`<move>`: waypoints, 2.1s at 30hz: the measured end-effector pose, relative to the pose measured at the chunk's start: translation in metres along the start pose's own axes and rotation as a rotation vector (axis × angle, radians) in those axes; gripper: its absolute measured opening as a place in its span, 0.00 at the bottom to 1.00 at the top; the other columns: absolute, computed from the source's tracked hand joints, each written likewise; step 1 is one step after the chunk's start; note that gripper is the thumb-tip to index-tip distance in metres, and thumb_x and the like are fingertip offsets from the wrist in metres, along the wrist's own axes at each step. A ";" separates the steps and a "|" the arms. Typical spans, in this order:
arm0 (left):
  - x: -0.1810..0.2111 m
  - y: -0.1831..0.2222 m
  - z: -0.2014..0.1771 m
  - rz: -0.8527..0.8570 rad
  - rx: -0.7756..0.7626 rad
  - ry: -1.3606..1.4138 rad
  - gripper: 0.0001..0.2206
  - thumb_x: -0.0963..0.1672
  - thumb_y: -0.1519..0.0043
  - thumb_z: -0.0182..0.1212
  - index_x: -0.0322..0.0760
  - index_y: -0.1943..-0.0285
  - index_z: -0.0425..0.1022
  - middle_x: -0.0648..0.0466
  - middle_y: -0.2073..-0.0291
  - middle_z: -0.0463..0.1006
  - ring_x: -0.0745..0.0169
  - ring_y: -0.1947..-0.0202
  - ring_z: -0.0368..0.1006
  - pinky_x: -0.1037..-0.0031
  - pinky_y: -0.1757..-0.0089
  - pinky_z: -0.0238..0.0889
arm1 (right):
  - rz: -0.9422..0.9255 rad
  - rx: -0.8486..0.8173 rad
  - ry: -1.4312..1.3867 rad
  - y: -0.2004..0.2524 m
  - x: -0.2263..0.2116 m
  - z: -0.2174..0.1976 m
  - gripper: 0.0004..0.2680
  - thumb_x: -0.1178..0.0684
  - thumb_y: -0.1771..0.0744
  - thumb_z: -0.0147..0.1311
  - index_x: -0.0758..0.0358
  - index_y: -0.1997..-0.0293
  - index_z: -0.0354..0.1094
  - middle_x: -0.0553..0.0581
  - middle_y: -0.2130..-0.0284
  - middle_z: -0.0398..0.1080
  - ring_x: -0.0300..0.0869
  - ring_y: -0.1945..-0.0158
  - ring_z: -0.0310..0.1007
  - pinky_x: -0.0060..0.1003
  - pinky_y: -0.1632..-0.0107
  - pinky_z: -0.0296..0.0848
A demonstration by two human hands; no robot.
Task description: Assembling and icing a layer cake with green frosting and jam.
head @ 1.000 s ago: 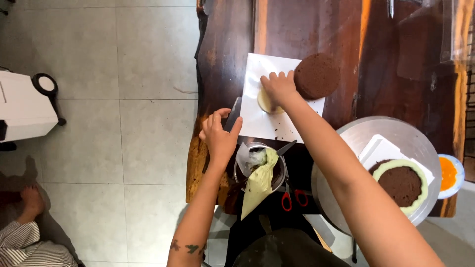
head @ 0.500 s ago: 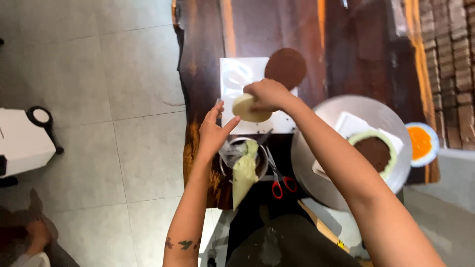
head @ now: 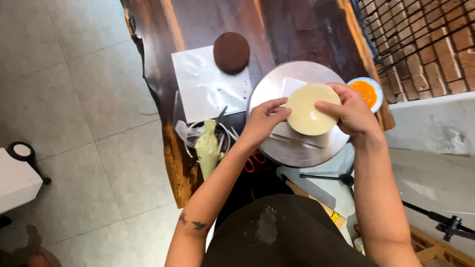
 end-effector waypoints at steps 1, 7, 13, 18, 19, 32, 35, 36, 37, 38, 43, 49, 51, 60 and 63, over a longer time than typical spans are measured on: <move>-0.004 0.002 0.004 0.001 -0.005 -0.002 0.21 0.42 0.37 0.67 0.29 0.36 0.73 0.47 0.56 0.82 0.64 0.56 0.77 0.74 0.53 0.71 | -0.004 0.004 -0.001 0.001 0.006 -0.014 0.17 0.61 0.36 0.62 0.68 0.41 0.69 0.54 0.53 0.77 0.37 0.52 0.78 0.32 0.49 0.77; -0.037 0.022 -0.016 0.129 0.226 -0.180 0.21 0.42 0.39 0.67 0.30 0.37 0.73 0.51 0.53 0.80 0.67 0.54 0.76 0.76 0.52 0.69 | 0.018 0.066 0.013 -0.006 0.038 -0.061 0.16 0.62 0.36 0.62 0.68 0.43 0.69 0.54 0.54 0.77 0.37 0.53 0.78 0.33 0.49 0.77; -0.076 0.055 -0.034 0.105 0.363 -0.208 0.18 0.41 0.38 0.66 0.29 0.39 0.75 0.52 0.56 0.80 0.70 0.57 0.74 0.78 0.52 0.68 | 0.021 0.025 0.041 -0.028 0.060 -0.063 0.13 0.62 0.36 0.64 0.70 0.47 0.71 0.55 0.59 0.77 0.37 0.58 0.78 0.32 0.54 0.77; -0.092 0.067 -0.038 0.067 0.410 -0.162 0.18 0.41 0.38 0.65 0.30 0.39 0.75 0.55 0.57 0.79 0.72 0.58 0.72 0.80 0.53 0.67 | 0.074 0.057 0.130 -0.035 0.058 -0.056 0.12 0.62 0.37 0.64 0.69 0.48 0.72 0.54 0.60 0.78 0.36 0.60 0.78 0.30 0.56 0.77; -0.091 0.068 -0.037 0.066 0.414 -0.159 0.18 0.41 0.38 0.65 0.30 0.39 0.75 0.55 0.57 0.79 0.72 0.58 0.72 0.80 0.53 0.67 | 0.077 0.054 0.132 -0.035 0.056 -0.054 0.12 0.62 0.37 0.64 0.69 0.48 0.72 0.54 0.60 0.78 0.36 0.60 0.78 0.30 0.56 0.77; -0.080 0.075 -0.031 0.045 0.440 -0.195 0.18 0.42 0.38 0.66 0.30 0.39 0.76 0.55 0.57 0.78 0.72 0.58 0.71 0.79 0.54 0.68 | 0.099 0.115 0.353 -0.036 0.050 -0.043 0.14 0.60 0.37 0.65 0.70 0.47 0.73 0.56 0.61 0.78 0.37 0.61 0.77 0.31 0.58 0.77; -0.076 0.074 -0.029 0.032 0.436 -0.205 0.18 0.42 0.38 0.65 0.31 0.39 0.76 0.55 0.57 0.78 0.71 0.58 0.71 0.79 0.54 0.68 | 0.077 0.134 0.510 -0.032 0.041 -0.036 0.14 0.57 0.37 0.66 0.70 0.49 0.73 0.56 0.62 0.77 0.36 0.62 0.76 0.31 0.58 0.75; -0.076 0.073 -0.029 0.043 0.432 -0.202 0.18 0.42 0.38 0.65 0.31 0.39 0.76 0.55 0.57 0.78 0.71 0.58 0.71 0.78 0.54 0.68 | 0.068 0.136 0.592 -0.030 0.036 -0.032 0.14 0.56 0.37 0.66 0.70 0.50 0.73 0.56 0.63 0.77 0.36 0.62 0.76 0.32 0.58 0.75; -0.074 0.073 -0.029 0.043 0.433 -0.201 0.18 0.42 0.38 0.65 0.31 0.39 0.76 0.55 0.57 0.78 0.71 0.58 0.71 0.78 0.54 0.68 | 0.068 0.136 0.593 -0.031 0.040 -0.035 0.14 0.56 0.37 0.66 0.70 0.50 0.73 0.56 0.63 0.77 0.36 0.62 0.76 0.32 0.58 0.75; -0.072 0.073 -0.029 0.039 0.432 -0.227 0.18 0.43 0.38 0.65 0.31 0.39 0.76 0.55 0.57 0.78 0.71 0.57 0.72 0.78 0.53 0.69 | 0.028 0.137 0.622 -0.033 0.044 -0.039 0.14 0.55 0.37 0.64 0.69 0.48 0.73 0.56 0.62 0.77 0.38 0.60 0.76 0.33 0.57 0.75; -0.069 0.073 -0.029 0.035 0.439 -0.258 0.18 0.43 0.38 0.65 0.32 0.39 0.76 0.54 0.58 0.79 0.70 0.57 0.72 0.78 0.53 0.69 | 0.039 0.201 0.933 -0.028 0.043 -0.038 0.15 0.51 0.35 0.61 0.68 0.46 0.71 0.63 0.63 0.76 0.48 0.60 0.77 0.41 0.56 0.74; -0.086 0.069 -0.033 0.042 0.475 -0.296 0.18 0.42 0.39 0.66 0.32 0.40 0.76 0.53 0.57 0.81 0.70 0.58 0.74 0.77 0.54 0.71 | -0.066 0.147 0.959 -0.035 0.050 -0.047 0.16 0.51 0.36 0.60 0.67 0.44 0.71 0.63 0.60 0.77 0.50 0.57 0.78 0.43 0.52 0.74; -0.101 0.065 -0.037 0.057 0.474 -0.334 0.18 0.42 0.39 0.66 0.32 0.40 0.76 0.53 0.57 0.81 0.71 0.59 0.75 0.78 0.55 0.71 | -0.001 0.204 1.010 -0.032 0.040 -0.041 0.18 0.51 0.38 0.65 0.64 0.43 0.72 0.65 0.62 0.76 0.53 0.59 0.78 0.45 0.53 0.74; -0.109 0.068 -0.033 0.070 0.651 -0.406 0.16 0.40 0.41 0.67 0.32 0.44 0.76 0.51 0.59 0.77 0.67 0.64 0.75 0.76 0.64 0.71 | -0.224 0.283 1.188 -0.028 0.031 -0.031 0.14 0.55 0.40 0.69 0.66 0.53 0.79 0.68 0.60 0.76 0.56 0.57 0.77 0.48 0.54 0.73; -0.113 0.069 -0.035 0.133 0.701 -0.557 0.20 0.39 0.42 0.70 0.32 0.42 0.72 0.46 0.53 0.70 0.62 0.61 0.73 0.74 0.59 0.71 | -0.109 0.265 1.148 -0.031 0.029 -0.031 0.15 0.54 0.40 0.69 0.66 0.50 0.78 0.67 0.63 0.77 0.54 0.60 0.78 0.47 0.54 0.74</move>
Point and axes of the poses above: each hand's wrist, its own y-axis away from the middle knuckle, its own z-axis out of the palm, x = y × z, the point moved 1 cm from there along -y, towards the middle knuckle
